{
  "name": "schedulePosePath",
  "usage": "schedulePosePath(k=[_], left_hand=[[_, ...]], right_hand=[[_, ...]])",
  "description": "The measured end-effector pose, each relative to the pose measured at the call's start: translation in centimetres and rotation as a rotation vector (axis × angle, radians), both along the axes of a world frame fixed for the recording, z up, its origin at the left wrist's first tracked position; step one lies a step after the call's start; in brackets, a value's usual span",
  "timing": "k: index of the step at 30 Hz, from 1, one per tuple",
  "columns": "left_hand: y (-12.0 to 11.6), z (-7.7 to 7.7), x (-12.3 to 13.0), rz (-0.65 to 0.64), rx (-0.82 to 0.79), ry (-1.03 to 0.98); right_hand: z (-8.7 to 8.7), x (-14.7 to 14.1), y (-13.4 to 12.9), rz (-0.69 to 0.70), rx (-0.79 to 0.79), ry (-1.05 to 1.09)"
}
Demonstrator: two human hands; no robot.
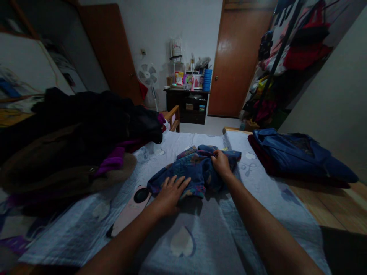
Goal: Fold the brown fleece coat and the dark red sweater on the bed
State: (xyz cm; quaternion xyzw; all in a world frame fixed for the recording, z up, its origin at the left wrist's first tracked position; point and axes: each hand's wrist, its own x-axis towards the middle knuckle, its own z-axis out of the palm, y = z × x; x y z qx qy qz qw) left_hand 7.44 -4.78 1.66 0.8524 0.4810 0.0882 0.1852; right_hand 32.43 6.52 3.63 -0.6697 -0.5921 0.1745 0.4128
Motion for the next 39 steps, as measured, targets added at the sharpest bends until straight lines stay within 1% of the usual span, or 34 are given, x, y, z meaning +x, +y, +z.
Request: schedulePosePath(k=[2,3,4,5,6,8,9,10,11,12,13,14,15,17,18,19,20,21,22,23,25,27,28,30,32,36,39], left_hand=[[0.8,-1.0,-0.7,0.114,0.002,-0.069],[1.4,-1.1,-1.0,0.161,-0.018,-0.128],[2.1,-1.1,-1.4,0.203,-0.043,-0.193],[2.8,-0.8,-1.7,0.234,-0.061,-0.262],[3.5,-0.4,-1.9,0.251,-0.067,-0.333],[4.8,0.6,-2.1,0.258,-0.066,-0.472],[5.4,1.1,-2.1,0.263,-0.076,-0.522],[6.0,1.6,-2.1,0.262,-0.101,-0.548],[6.6,2.1,-2.0,0.252,-0.141,-0.548],[7.0,2.6,-1.9,0.247,-0.178,-0.524],[7.4,3.1,-1.8,0.261,-0.183,-0.482],[7.5,3.5,-1.7,0.296,-0.132,-0.43],[7.4,4.0,-1.6,0.348,-0.02,-0.375],[6.4,4.5,-1.0,0.429,0.295,-0.27],[5.6,4.5,-0.7,0.409,0.417,-0.225],[4.5,4.3,-0.3,0.345,0.478,-0.182],[3.4,3.9,0.2,0.25,0.464,-0.143],[2.3,3.3,0.5,0.156,0.4,-0.103],[1.3,2.6,0.9,0.105,0.329,-0.059],[0.5,1.7,1.1,0.106,0.274,-0.016],[-0.5,0.0,1.3,0.176,0.227,0.067],[-0.8,-1.1,1.1,0.25,0.244,0.122],[-0.7,-1.4,1.0,0.267,0.263,0.133],[-0.4,-1.4,0.8,0.276,0.307,0.124],[-0.2,-1.0,0.6,0.277,0.342,0.074],[-0.2,-0.2,0.3,0.286,0.369,-0.071],[-0.4,0.0,0.1,0.279,0.386,-0.118]], right_hand=[[1.3,-1.1,-2.3,0.021,0.168,-0.173],[1.9,-1.8,-3.9,0.044,0.263,-0.226],[2.4,-2.6,-5.6,0.114,0.347,-0.249],[2.7,-3.5,-7.5,0.237,0.402,-0.252],[2.9,-4.4,-9.3,0.408,0.421,-0.254],[2.5,-6.0,-12.1,0.768,0.347,-0.301],[2.0,-6.6,-12.9,0.864,0.307,-0.339],[1.4,-6.9,-13.3,0.909,0.277,-0.377],[0.7,-7.1,-13.2,0.915,0.264,-0.415],[0.0,-7.1,-12.8,0.885,0.257,-0.451],[-0.7,-6.9,-12.1,0.832,0.25,-0.486],[-1.3,-6.6,-11.3,0.768,0.233,-0.519],[-1.7,-6.2,-10.5,0.709,0.206,-0.551],[-2.3,-5.6,-9.2,0.635,0.149,-0.604],[-2.4,-5.5,-8.7,0.626,0.129,-0.625],[-2.4,-5.4,-8.4,0.632,0.113,-0.642],[-2.4,-5.5,-8.2,0.647,0.1,-0.654],[-2.3,-5.6,-8.0,0.662,0.086,-0.662],[-2.1,-5.7,-7.9,0.677,0.072,-0.664],[-2.0,-5.8,-7.8,0.69,0.062,-0.662],[-1.7,-6.0,-7.7,0.71,0.055,-0.641],[-1.5,-6.1,-7.6,0.722,0.059,-0.616],[-1.4,-6.2,-7.7,0.722,0.063,-0.611],[-1.2,-6.4,-7.9,0.708,0.083,-0.623],[-1.1,-6.7,-8.2,0.707,0.119,-0.639],[-0.4,-7.0,-8.4,0.814,0.133,-0.578],[0.5,-6.9,-8.3,0.841,0.108,-0.543]])
